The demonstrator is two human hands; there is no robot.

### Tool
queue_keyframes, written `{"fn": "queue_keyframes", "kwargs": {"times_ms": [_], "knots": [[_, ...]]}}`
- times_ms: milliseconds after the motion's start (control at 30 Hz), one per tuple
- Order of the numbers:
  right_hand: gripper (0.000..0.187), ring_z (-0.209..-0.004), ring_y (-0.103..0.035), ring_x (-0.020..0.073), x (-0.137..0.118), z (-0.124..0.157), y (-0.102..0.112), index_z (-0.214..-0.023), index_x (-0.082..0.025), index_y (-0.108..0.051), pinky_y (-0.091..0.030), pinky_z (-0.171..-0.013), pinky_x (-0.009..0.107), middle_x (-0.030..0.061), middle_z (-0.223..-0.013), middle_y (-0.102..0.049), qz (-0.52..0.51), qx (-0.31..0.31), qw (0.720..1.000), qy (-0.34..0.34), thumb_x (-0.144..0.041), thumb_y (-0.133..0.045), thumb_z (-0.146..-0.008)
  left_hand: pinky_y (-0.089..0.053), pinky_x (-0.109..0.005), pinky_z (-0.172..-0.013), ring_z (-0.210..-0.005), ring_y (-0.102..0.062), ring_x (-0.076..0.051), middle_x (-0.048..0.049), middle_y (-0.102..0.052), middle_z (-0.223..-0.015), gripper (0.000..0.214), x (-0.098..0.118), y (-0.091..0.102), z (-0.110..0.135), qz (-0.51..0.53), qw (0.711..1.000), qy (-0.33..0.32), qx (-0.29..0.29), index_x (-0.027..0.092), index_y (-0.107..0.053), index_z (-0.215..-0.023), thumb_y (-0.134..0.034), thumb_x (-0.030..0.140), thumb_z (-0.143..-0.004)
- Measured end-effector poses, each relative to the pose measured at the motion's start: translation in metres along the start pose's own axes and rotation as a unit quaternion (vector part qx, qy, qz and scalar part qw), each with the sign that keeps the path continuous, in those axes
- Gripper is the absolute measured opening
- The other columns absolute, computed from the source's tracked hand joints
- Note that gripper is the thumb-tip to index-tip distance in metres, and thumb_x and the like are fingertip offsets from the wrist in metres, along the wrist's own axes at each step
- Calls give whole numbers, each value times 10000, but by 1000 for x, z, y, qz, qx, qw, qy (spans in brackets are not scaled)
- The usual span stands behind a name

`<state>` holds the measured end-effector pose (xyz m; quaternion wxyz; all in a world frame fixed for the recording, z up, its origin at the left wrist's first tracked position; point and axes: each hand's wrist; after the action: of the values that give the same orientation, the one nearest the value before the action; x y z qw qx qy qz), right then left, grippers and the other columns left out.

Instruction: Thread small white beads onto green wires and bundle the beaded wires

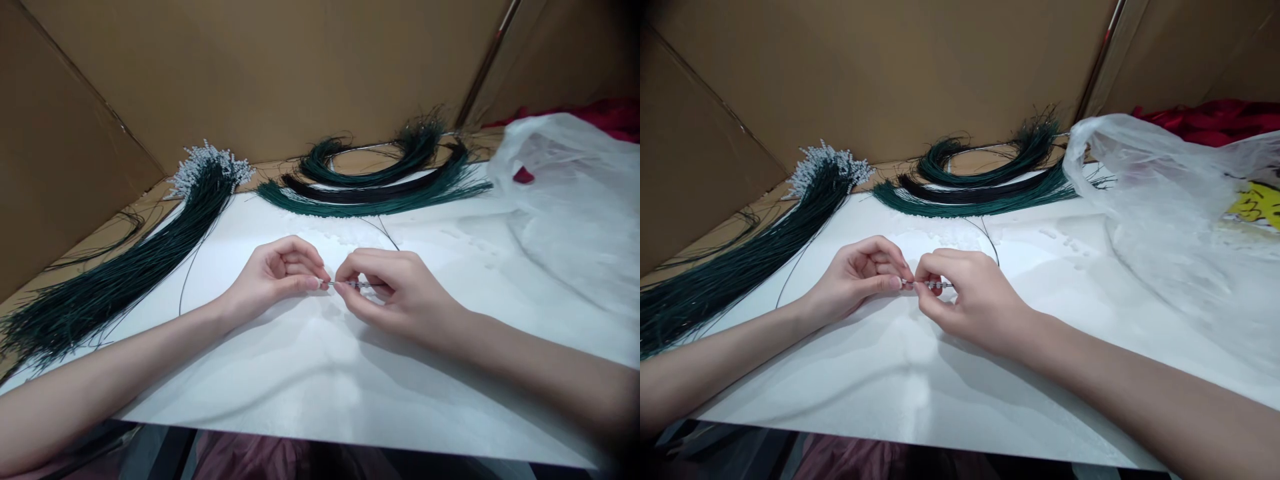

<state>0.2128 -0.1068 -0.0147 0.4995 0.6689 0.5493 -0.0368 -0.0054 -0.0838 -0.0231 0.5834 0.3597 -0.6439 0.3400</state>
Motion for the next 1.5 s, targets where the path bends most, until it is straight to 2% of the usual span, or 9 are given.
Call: {"fn": "queue_keyframes", "kwargs": {"times_ms": [400, 767, 1500], "knots": [[107, -508, -315, 65, -1, 1, -1, -750, -162, -615, -294, -533, 231, -36, -667, -562, -2, -3, 1000, 6, -87, -589, -822, -617, -201, -771, -786, -742, -127, -21, -757, -850, 200, 3, -5, 1, -7, 1000, -25, -15, 164, -671, -919, -790, 109, -768], [111, -521, -333, 71, 0, 1, -1, -758, -172, -608, -296, -542, 234, -32, -682, -574, -5, -12, 1000, 8, -81, -584, -817, -617, -221, -749, -776, -740, -143, -31, -754, -843, 188, 3, -5, 1, -24, 999, -28, -7, 164, -668, -914, -789, 139, -772], [107, -541, -374, 58, 0, 0, -2, -763, -141, -637, -305, -548, 221, -37, -673, -546, -17, -23, 999, 17, -58, -594, -814, -604, -187, -753, -775, -734, -119, -20, -755, -840, 175, 4, -5, 2, -23, 999, -34, -15, 155, -669, -923, -775, 120, -787]]}}
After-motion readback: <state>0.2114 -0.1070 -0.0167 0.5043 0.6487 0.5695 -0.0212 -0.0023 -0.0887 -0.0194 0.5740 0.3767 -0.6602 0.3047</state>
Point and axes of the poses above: each hand's wrist, its own z-axis away from the middle knuckle, its own y-axis out of the back of the hand, x = y × z
